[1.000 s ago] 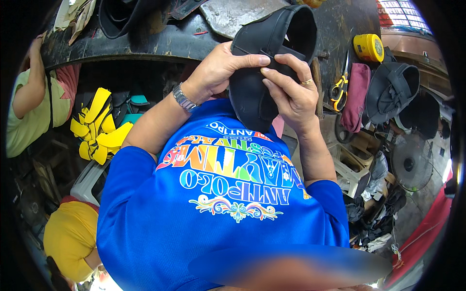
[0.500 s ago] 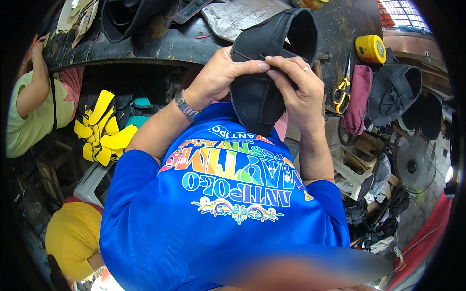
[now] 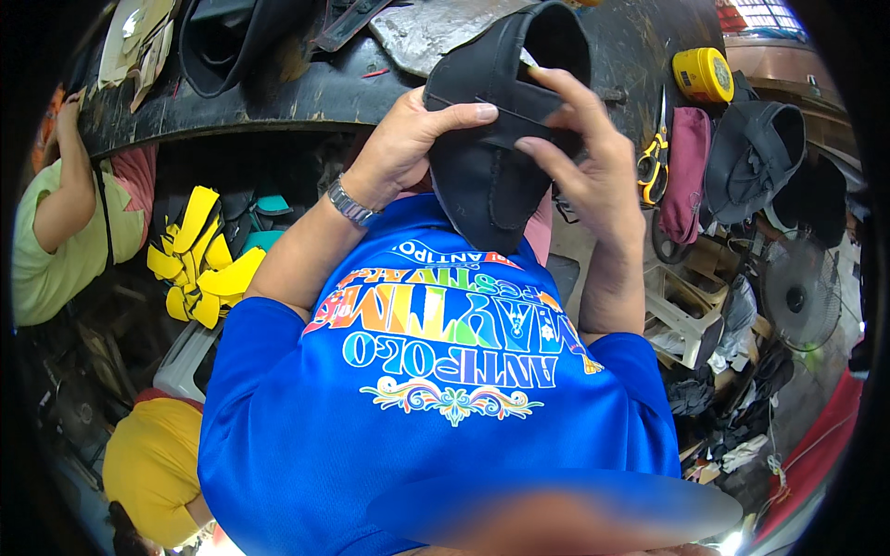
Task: The person repeatedly hammers the upper of a black loafer-style shoe against a workbench, then inspects the seam and edges by hand. They repeat this hammering and inspection cycle several times, handling the shoe one at a time.
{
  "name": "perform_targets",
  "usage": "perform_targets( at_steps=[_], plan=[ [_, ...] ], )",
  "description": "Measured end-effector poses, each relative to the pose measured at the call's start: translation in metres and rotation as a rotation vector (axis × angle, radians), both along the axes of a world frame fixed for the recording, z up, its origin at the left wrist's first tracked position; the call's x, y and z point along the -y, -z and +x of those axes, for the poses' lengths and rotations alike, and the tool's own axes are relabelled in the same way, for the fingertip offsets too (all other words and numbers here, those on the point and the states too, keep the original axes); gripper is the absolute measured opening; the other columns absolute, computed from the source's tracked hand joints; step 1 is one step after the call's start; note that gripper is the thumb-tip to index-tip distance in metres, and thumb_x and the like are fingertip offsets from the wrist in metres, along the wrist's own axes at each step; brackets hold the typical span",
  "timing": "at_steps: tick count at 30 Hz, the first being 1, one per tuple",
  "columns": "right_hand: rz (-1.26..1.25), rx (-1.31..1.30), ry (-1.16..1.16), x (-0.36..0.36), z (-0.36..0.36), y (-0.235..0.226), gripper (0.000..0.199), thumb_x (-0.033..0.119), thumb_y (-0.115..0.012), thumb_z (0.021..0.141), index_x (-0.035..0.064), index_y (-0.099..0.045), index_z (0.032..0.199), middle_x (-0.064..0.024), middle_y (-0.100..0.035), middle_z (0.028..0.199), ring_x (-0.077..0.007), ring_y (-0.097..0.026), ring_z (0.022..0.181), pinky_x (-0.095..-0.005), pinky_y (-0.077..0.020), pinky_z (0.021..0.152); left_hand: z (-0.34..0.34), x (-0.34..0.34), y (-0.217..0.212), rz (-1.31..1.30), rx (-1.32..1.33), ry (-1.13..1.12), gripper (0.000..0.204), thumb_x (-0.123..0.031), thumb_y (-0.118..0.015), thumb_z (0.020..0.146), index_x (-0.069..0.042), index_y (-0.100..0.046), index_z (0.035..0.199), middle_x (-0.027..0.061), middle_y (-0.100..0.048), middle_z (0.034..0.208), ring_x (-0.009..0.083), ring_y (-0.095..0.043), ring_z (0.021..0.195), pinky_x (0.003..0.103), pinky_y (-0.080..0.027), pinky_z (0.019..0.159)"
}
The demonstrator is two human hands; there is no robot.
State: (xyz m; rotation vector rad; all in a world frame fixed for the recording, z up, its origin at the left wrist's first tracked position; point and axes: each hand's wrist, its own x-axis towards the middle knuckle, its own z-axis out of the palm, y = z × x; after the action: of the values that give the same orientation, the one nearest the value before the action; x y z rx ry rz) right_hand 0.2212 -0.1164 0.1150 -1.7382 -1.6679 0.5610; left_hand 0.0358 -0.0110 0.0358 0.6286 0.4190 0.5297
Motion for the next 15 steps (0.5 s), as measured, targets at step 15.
perform_targets(
  at_steps=[15],
  plan=[
    [0.092, -1.140, 0.335, 0.026, 0.044, 0.071, 0.017, 0.000, -0.076, 0.084, 0.0034, -0.066, 0.097, -0.0018, -0.067, 0.091, -0.0090, -0.063, 0.081, -0.0236, -0.0540, 0.072, -0.004, -0.004, 0.022, -0.036, -0.022, -0.032, 0.033, -0.008, -0.075, 0.087, 0.000, -0.065, 0.118, 0.0135, -0.070, 0.112, 0.0211, -0.070, 0.099, 0.035, -0.058, 0.089]
  ],
)
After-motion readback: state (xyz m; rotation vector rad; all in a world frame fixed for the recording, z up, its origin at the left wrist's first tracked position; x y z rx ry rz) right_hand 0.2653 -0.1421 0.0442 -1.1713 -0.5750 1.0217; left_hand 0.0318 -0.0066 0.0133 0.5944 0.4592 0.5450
